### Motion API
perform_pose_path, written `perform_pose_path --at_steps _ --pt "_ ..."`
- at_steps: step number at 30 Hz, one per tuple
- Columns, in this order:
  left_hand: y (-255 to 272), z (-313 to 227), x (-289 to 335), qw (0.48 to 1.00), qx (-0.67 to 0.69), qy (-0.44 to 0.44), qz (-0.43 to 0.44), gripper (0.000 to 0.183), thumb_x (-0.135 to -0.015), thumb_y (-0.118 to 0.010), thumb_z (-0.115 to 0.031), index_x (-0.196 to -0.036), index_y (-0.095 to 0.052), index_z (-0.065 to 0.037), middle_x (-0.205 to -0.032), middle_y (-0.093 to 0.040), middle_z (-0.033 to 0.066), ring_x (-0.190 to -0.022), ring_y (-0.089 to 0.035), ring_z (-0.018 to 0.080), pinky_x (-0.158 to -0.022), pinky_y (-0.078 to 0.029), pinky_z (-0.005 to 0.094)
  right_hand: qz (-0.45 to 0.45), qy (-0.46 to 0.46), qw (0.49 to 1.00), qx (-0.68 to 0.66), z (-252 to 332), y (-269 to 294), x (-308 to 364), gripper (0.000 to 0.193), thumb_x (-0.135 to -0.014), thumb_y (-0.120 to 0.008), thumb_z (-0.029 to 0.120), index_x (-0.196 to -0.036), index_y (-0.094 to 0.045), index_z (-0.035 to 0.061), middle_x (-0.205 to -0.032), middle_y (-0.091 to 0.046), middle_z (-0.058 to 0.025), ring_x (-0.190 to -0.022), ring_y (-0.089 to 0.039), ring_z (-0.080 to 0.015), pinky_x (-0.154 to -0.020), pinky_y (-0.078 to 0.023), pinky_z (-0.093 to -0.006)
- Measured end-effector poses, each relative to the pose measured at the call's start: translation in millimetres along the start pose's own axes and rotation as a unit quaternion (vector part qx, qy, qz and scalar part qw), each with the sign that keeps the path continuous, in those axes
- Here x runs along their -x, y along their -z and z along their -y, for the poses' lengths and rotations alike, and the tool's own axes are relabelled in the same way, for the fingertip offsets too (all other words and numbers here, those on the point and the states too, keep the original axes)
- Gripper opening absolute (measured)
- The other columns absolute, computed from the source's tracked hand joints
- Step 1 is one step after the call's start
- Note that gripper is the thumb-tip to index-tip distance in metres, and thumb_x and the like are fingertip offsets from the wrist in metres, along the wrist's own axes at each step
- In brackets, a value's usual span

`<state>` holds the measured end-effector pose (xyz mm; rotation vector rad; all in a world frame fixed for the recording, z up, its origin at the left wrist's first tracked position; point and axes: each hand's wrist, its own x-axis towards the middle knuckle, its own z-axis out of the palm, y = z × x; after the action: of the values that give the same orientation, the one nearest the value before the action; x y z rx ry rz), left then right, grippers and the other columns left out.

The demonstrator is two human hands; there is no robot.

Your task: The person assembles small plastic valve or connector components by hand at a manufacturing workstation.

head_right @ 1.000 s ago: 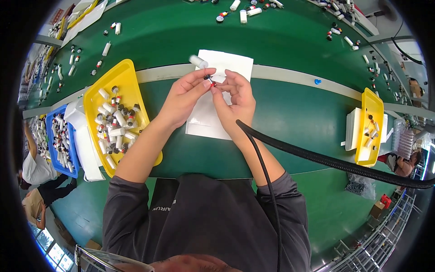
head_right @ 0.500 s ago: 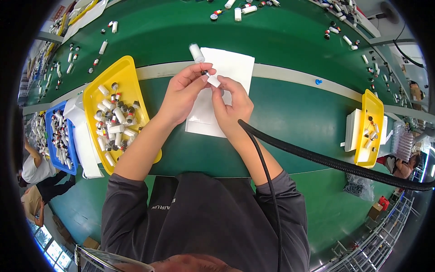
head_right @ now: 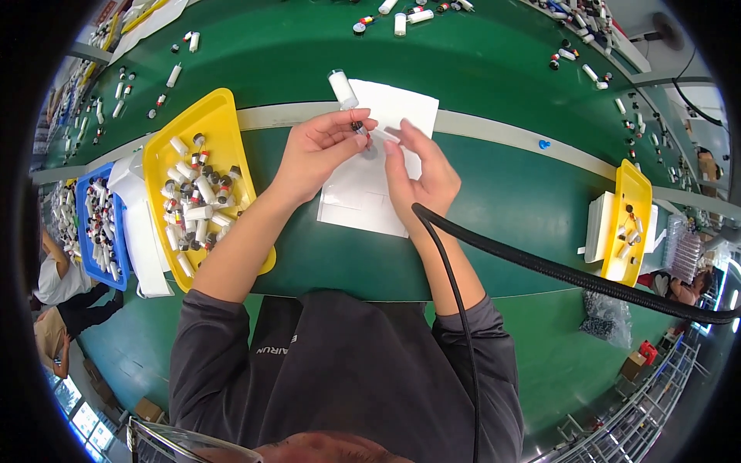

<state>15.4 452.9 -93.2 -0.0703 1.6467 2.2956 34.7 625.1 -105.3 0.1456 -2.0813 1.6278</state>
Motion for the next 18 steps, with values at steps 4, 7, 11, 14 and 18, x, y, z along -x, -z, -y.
perform_pose_path --at_steps 4,7,11,14,18 --pt "2.0 0.0 1.0 1.000 -0.023 -0.014 0.012 0.038 -0.093 -0.066 0.003 -0.131 -0.064 0.001 -0.117 -0.071 0.0089 -0.101 -0.068 0.0126 -0.086 -0.056 0.0264 0.140 -0.020 0.990 -0.005 -2.2 14.7 -16.9 0.020 -0.092 -0.071 0.002 -0.112 -0.069 -0.0026 -0.102 -0.074 -0.0128 -0.091 -0.072 -0.0204 -0.085 -0.056 -0.0311" --pt "4.2 2.1 0.1 0.999 -0.030 -0.018 0.008 0.038 -0.093 -0.067 0.003 -0.131 -0.064 0.002 -0.115 -0.071 0.0087 -0.099 -0.068 0.0121 -0.086 -0.055 0.0260 0.157 -0.179 0.947 -0.217 3.8 10.9 -18.6 0.013 -0.095 -0.067 -0.001 -0.107 -0.071 -0.0025 -0.108 -0.073 -0.0106 -0.098 -0.069 -0.0171 -0.086 -0.054 -0.0279" --pt "3.2 1.2 -0.5 0.998 -0.056 -0.014 0.003 0.039 -0.091 -0.069 0.000 -0.130 -0.065 0.001 -0.107 -0.071 0.0064 -0.093 -0.067 0.0097 -0.082 -0.055 0.0253 0.167 -0.239 0.931 -0.219 9.0 14.2 -24.7 0.011 -0.096 -0.067 0.000 -0.105 -0.072 -0.0024 -0.103 -0.073 -0.0085 -0.097 -0.069 -0.0160 -0.085 -0.054 -0.0267" --pt "5.3 5.6 -0.4 0.995 -0.098 -0.015 0.004 0.040 -0.089 -0.069 -0.001 -0.128 -0.067 0.000 -0.101 -0.071 0.0052 -0.088 -0.067 0.0085 -0.079 -0.055 0.0249 0.206 -0.278 0.925 -0.160 9.9 11.9 -25.5 0.014 -0.096 -0.066 0.000 -0.109 -0.072 -0.0021 -0.102 -0.072 -0.0066 -0.092 -0.068 -0.0136 -0.082 -0.054 -0.0256" --pt "5.5 8.8 0.6 0.992 -0.121 -0.025 -0.007 0.042 -0.086 -0.069 0.000 -0.128 -0.068 -0.001 -0.097 -0.072 0.0054 -0.083 -0.066 0.0082 -0.078 -0.056 0.0247 0.183 -0.257 0.937 -0.148 9.7 -2.2 -16.7 0.015 -0.095 -0.066 0.000 -0.109 -0.072 -0.0017 -0.100 -0.071 -0.0057 -0.085 -0.066 -0.0106 -0.078 -0.053 -0.0242"
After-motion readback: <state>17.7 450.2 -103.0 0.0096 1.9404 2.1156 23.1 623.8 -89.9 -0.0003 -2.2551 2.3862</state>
